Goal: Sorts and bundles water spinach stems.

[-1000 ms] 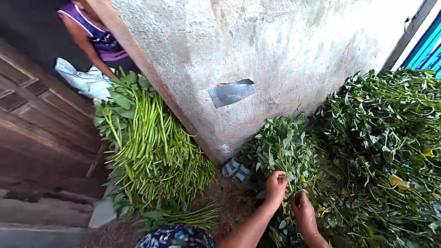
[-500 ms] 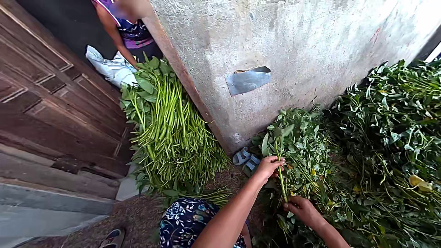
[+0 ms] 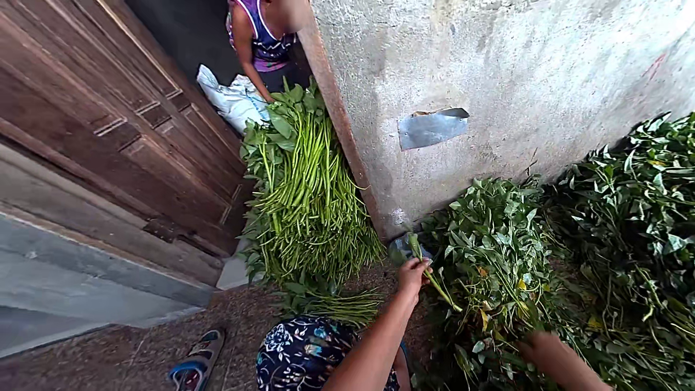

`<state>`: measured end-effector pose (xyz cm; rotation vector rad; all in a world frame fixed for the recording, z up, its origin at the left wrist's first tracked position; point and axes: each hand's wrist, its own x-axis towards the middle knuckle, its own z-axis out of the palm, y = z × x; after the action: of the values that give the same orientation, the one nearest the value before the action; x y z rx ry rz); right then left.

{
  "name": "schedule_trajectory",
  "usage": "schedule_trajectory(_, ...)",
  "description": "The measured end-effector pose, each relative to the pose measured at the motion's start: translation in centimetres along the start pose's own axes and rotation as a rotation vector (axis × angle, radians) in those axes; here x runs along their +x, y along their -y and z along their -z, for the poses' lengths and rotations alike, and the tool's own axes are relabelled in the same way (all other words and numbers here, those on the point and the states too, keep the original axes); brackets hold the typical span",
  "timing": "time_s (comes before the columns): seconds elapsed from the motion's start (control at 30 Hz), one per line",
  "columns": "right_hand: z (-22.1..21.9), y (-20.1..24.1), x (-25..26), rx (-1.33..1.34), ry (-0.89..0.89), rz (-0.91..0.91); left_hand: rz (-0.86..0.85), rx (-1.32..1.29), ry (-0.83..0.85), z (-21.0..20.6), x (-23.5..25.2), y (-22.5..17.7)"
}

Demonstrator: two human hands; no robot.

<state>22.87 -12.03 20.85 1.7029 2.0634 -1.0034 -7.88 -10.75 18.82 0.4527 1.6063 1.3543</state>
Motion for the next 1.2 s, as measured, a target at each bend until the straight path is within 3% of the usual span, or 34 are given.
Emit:
schedule_trajectory(0.03, 0.6, -0.2, -0.4, -0.157, 0.135, -0.074, -0.039, 0.051, 0.050, 0.1, -0.5, 0.4)
schedule_trajectory(0.1, 1.2, 1.0, -0.7, -0.117, 0.120, -0.027, -0.101, 0.116, 0.153, -0.7, -1.6, 1.0)
schedule_trajectory(0.2, -1.4, 5.2, 2.8, 0.374, 0.002, 0.183, -0.127, 0.105, 0.247, -2.4, -4.1, 1.8)
schedule_trajectory(0.33, -5.2, 9.2, 4.9, 1.030, -0.073, 0.337, -0.139, -0.003, 0.221, -2.5, -5.2, 1.6)
schedule_trajectory(0.4, -6.1, 9.4, 5.1, 1.167, -0.078, 0.336, -0.130, -0.059, 0.205, -2.3, -5.2, 1.7)
schedule_trajectory(0.43, -6.2, 9.2, 5.2, 1.067, -0.089, 0.305, -0.144, -0.066, 0.195, -2.3, -5.2, 2.0)
schedule_trajectory(0.5, -5.4, 9.0, 5.2, 0.609, -0.049, 0.227, -0.195, -0.042, 0.144, -2.4, -4.8, 2.4)
schedule_trajectory(0.57, -4.9, 8.3, 4.5, 0.100, 0.176, 0.126, -0.236, -0.031, 0.047, -1.9, -4.0, 2.2)
schedule_trajectory(0.63, -4.9, 5.7, 3.5, -0.213, 0.431, 0.110, -0.234, -0.025, -0.032, -0.9, -2.7, 0.7)
schedule_trajectory(0.7, -3.8, 1.2, 4.4, -0.211, 0.610, 0.117, -0.150, -0.071, -0.103, 0.1, -1.5, -0.5)
schedule_trajectory(0.73, -2.7, -1.1, 5.8, -0.089, 0.608, 0.091, -0.077, -0.122, -0.133, 0.3, -1.1, -0.7)
schedule_trajectory(0.83, 0.8, -5.4, 11.8, 0.162, 0.194, -0.031, 0.092, -0.219, -0.173, -0.4, -0.4, 0.4)
schedule_trajectory(0.87, 0.9, -5.9, 13.8, 0.146, 0.054, -0.095, 0.127, -0.215, -0.183, -0.8, -0.3, 1.1)
schedule_trajectory(0.93, -0.2, -6.0, 16.7, 0.077, -0.057, -0.217, 0.180, -0.247, -0.206, -1.6, 0.1, 1.8)
schedule_trajectory(1.07, -2.0, -5.3, 18.4, -0.052, -0.048, -0.283, 0.268, -0.463, -0.237, -2.1, 0.4, 1.5)
schedule_trajectory(1.2, 1.0, -6.3, 16.6, 0.010, 0.048, -0.197, 0.386, -0.566, -0.142, -1.9, 0.0, 1.9)
